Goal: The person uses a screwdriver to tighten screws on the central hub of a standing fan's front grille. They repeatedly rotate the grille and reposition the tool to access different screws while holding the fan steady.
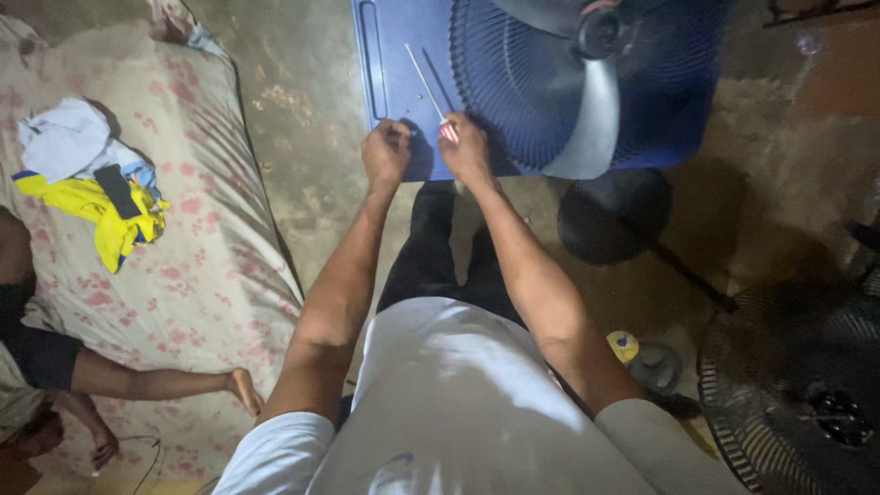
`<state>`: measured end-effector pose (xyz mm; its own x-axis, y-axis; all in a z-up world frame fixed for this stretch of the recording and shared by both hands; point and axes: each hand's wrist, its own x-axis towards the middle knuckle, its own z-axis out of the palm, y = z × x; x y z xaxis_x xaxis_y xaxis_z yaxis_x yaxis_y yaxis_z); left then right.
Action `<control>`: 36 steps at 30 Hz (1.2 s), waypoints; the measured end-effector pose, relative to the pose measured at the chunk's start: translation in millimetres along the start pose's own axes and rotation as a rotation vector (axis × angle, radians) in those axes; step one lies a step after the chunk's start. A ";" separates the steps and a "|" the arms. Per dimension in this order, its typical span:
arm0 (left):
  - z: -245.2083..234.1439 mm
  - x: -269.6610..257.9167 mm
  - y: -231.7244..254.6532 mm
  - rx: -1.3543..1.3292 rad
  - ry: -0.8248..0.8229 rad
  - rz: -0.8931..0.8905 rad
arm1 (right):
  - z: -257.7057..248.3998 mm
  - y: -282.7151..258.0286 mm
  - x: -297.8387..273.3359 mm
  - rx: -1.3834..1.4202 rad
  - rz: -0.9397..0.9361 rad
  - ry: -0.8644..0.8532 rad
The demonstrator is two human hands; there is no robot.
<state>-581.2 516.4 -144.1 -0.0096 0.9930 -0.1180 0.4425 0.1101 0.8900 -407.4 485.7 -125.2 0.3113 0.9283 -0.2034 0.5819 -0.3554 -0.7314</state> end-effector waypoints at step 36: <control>11.5 10.7 214.0 -1.237 -0.865 -0.205 | -257.1 -113.7 -185.6 0.453 0.221 0.086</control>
<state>-476.3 550.1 40.0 0.7306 0.6747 -0.1043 -0.5104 0.6413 0.5729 -338.1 325.7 163.0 0.4617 0.8172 -0.3450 0.1166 -0.4415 -0.8897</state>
